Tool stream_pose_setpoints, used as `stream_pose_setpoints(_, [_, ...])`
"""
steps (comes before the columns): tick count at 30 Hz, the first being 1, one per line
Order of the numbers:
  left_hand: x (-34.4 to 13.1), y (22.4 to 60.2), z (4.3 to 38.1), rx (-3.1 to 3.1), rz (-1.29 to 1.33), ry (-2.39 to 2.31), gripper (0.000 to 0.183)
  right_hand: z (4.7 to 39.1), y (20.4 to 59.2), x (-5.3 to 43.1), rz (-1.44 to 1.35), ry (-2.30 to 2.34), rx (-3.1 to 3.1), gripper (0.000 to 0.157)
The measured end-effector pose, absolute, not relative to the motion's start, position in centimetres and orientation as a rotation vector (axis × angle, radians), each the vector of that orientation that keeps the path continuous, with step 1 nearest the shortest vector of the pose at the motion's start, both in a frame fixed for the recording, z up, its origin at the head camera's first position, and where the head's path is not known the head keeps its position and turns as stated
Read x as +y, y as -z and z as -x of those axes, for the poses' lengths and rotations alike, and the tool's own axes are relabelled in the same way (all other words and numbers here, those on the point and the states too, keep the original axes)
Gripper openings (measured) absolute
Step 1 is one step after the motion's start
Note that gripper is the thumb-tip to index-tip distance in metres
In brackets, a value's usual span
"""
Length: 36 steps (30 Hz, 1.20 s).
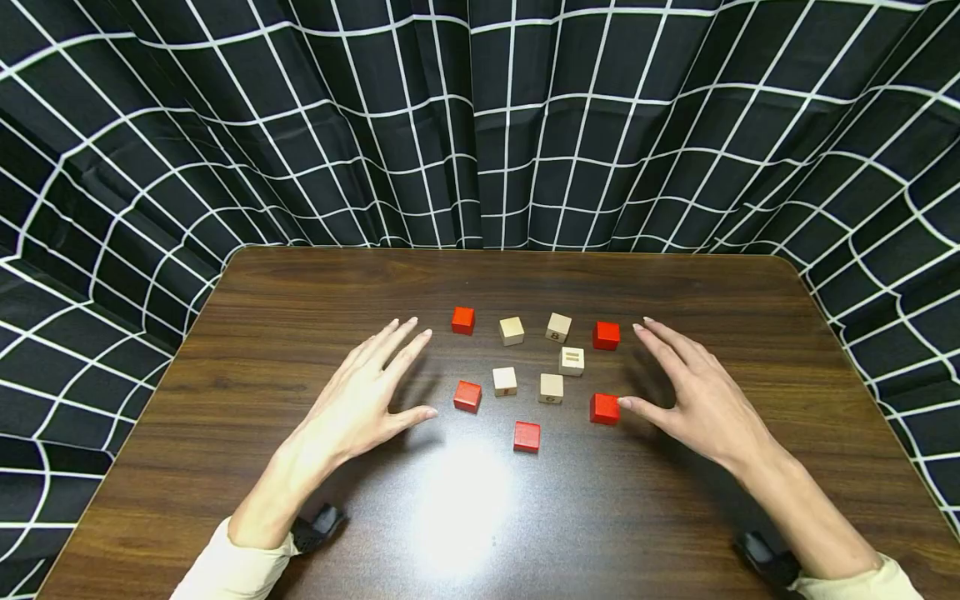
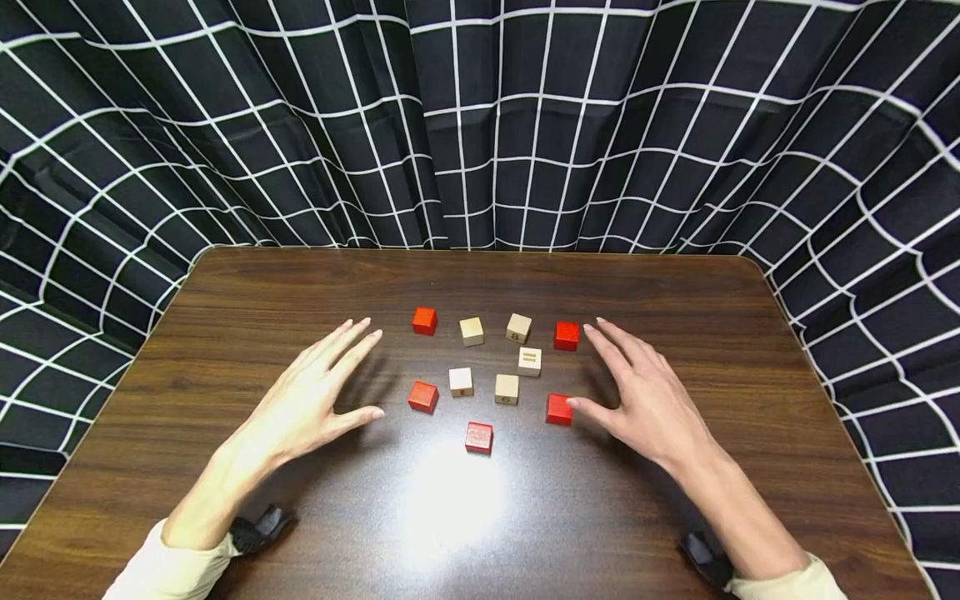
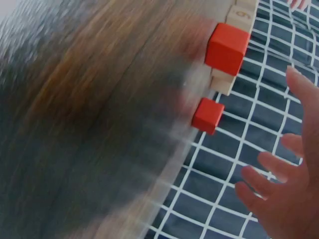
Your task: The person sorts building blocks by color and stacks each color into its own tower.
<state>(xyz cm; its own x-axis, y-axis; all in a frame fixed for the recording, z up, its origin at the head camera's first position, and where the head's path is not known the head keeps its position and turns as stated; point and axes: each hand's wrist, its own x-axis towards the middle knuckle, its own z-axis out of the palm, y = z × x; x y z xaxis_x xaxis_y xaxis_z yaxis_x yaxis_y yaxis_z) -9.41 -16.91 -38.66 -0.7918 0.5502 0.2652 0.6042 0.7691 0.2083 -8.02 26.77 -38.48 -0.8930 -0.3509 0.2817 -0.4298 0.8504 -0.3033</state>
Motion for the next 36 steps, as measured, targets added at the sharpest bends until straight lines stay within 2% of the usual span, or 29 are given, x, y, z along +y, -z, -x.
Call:
stream_pose_setpoints(8, [-16.4,38.5,9.1,-2.752,0.923,0.529,0.097,7.4,38.4,25.8,-0.647,-0.563,-2.782,0.092])
stream_pose_setpoints(18, [-15.3,38.7,8.5,-2.649,0.994,0.608,0.088,6.4,38.3,24.4,-0.714,-0.594,-2.759,0.096])
stream_pose_setpoints(36, [-13.3,39.1,7.8,-2.599,1.119,0.763,0.076,5.2,38.4,22.4,-0.798,-0.765,-2.709,0.079])
